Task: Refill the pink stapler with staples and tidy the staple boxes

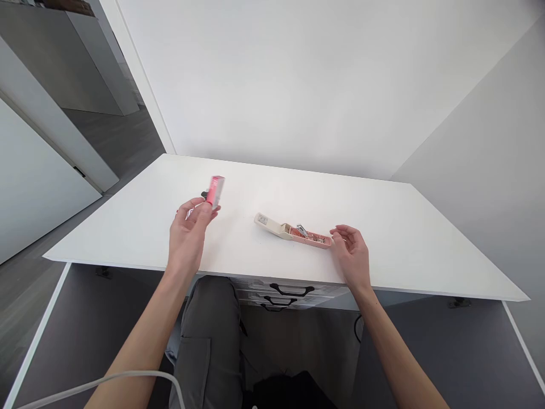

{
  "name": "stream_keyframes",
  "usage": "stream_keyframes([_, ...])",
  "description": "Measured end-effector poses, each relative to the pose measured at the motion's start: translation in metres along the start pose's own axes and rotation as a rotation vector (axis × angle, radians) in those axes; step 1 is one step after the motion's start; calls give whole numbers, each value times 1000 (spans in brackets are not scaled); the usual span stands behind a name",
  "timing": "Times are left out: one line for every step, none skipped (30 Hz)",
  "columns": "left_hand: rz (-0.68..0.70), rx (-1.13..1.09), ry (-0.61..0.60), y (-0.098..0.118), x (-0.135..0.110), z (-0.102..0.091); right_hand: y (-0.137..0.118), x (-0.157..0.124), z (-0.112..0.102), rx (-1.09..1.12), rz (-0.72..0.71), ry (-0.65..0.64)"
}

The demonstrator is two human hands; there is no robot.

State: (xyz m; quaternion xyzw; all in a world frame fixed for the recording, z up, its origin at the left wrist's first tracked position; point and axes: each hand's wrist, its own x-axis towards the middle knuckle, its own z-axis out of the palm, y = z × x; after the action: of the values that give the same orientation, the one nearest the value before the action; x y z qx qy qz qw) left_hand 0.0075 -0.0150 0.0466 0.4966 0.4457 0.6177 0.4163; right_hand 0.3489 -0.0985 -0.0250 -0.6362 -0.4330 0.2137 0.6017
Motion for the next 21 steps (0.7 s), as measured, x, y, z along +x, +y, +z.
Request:
stream_keyframes([31, 54, -33, -1, -3, 2, -1, -1, 0, -8, -18, 12])
stream_keyframes([63, 107, -74, -3, -7, 3, -3, -2, 0, -18, -43, 28])
stream_keyframes([92, 158, -126, -5, -10, 4, -5, -3, 1, -27, -75, 43])
stream_keyframes([113, 210, -183, -8, -13, 5, -7, -4, 1, -33, -111, 52])
stream_keyframes([124, 264, -239, -11, -16, 5, -9, -6, 1, -35, -150, 49])
stream_keyframes([127, 320, -292, -13, -18, 5, -11, -8, 1, -32, -188, 28])
stream_keyframes([129, 373, -339, -15, -20, 5, -13, -10, 1, -20, -218, -16])
stream_keyframes([131, 415, -381, -17, -21, 4, -14, -13, 2, 2, -238, -81])
stream_keyframes([136, 446, -419, -18, -22, 4, -16, -15, 2, 33, -246, -164])
stream_keyframes([139, 468, -453, -19, -23, 3, -17, -18, 4, 69, -242, -258])
stream_keyframes([142, 486, -486, -21, -23, 3, -19, -20, 6, 106, -229, -358])
stream_keyframes([144, 503, -516, -22, -24, 3, -20, -23, 8, 140, -210, -456])
stream_keyframes([145, 520, -545, -23, -24, 2, -22, -25, 11, 168, -191, -548])
stream_keyframes([145, 535, -572, -24, -25, 2, -24, -27, 14, 190, -175, -629])
stream_keyframes([146, 547, -594, -25, -25, 2, -26, -28, 18, 205, -161, -695])
stream_keyframes([149, 552, -609, -25, -25, 2, -27, -28, 21, 216, -151, -744])
stream_keyframes([154, 554, -618, -26, -25, 2, -29, -28, 24, 222, -144, -777])
stream_keyframes([159, 553, -622, -27, -25, 2, -31, -28, 26, 224, -137, -797])
stream_keyframes([163, 549, -623, -27, -25, 2, -32, -27, 28, 225, -128, -809])
stream_keyframes([165, 543, -622, -27, -25, 2, -33, -27, 29, 226, -115, -815])
stream_keyframes([163, 537, -625, -28, -25, 2, -33, -26, 29, 229, -99, -819])
